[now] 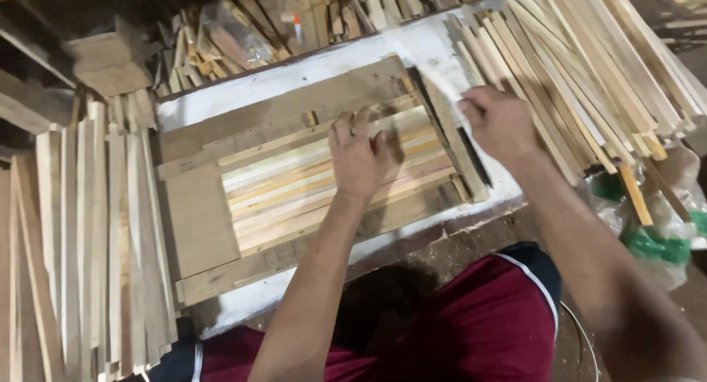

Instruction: Arranging and aligning thin wooden slats on a jig, occasionally marking them with a pen.

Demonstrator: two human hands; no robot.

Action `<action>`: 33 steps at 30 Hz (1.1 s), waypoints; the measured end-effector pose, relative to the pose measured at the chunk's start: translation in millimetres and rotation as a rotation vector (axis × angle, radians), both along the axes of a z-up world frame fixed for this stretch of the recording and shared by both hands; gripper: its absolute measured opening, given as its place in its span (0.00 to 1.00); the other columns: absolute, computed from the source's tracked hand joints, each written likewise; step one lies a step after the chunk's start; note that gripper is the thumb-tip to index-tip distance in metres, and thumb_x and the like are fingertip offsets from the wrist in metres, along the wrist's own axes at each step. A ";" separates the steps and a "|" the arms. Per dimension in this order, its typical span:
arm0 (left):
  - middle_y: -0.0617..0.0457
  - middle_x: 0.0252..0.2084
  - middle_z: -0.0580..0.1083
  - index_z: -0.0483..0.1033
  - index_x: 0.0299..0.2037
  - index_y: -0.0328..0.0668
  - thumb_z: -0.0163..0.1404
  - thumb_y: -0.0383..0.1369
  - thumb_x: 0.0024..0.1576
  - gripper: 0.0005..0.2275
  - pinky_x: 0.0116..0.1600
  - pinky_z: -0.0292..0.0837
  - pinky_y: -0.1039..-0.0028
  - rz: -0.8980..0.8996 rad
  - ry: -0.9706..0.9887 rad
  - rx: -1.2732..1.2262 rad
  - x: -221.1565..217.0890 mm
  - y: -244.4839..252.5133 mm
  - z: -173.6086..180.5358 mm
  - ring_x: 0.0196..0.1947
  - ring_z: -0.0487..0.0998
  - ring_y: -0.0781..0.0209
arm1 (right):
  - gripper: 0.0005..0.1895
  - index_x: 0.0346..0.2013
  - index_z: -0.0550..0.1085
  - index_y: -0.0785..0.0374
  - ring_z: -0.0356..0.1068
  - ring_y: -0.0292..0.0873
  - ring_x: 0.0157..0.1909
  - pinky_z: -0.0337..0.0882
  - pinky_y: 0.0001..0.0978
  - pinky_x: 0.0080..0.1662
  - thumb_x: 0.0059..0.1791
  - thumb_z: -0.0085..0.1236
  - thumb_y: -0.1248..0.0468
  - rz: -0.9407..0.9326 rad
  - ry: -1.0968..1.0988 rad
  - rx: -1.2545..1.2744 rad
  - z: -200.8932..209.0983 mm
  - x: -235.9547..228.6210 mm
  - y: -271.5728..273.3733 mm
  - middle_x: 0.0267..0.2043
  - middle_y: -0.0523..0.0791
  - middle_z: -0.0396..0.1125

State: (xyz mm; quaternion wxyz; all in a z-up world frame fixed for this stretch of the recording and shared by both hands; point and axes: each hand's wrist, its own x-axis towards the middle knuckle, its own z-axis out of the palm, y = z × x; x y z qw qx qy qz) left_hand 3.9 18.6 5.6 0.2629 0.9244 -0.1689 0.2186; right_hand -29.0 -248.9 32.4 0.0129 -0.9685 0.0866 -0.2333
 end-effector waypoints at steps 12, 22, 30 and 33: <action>0.44 0.59 0.68 0.68 0.67 0.53 0.57 0.44 0.61 0.25 0.72 0.36 0.40 0.491 0.059 0.320 28.6 176.3 32.3 0.68 0.59 0.43 | 0.10 0.45 0.76 0.52 0.73 0.45 0.49 0.72 0.42 0.55 0.54 0.56 0.53 0.659 0.125 0.302 24.2 70.3 172.3 0.36 0.43 0.75; 0.60 0.42 0.70 0.85 0.46 0.62 0.66 0.41 0.51 0.13 0.58 0.70 0.68 0.243 0.065 0.169 38.8 238.0 -4.0 0.48 0.71 0.59 | 0.13 0.47 0.79 0.44 0.70 0.41 0.57 0.69 0.40 0.60 0.54 0.53 0.45 0.531 0.343 0.209 17.2 81.5 174.1 0.43 0.37 0.75; 0.56 0.36 0.79 0.85 0.44 0.51 0.62 0.35 0.57 0.07 0.54 0.76 0.68 0.139 0.193 0.131 27.7 240.0 26.3 0.41 0.81 0.56 | 0.15 0.45 0.80 0.45 0.73 0.46 0.50 0.72 0.43 0.54 0.53 0.51 0.45 0.528 0.356 0.223 14.6 70.0 162.1 0.37 0.40 0.77; 0.56 0.36 0.81 0.86 0.43 0.54 0.61 0.34 0.56 0.06 0.48 0.79 0.71 0.165 0.253 0.104 21.5 238.0 34.0 0.38 0.83 0.58 | 0.14 0.43 0.80 0.47 0.74 0.45 0.47 0.73 0.39 0.51 0.53 0.52 0.47 0.543 0.264 0.133 7.2 68.8 158.8 0.33 0.40 0.77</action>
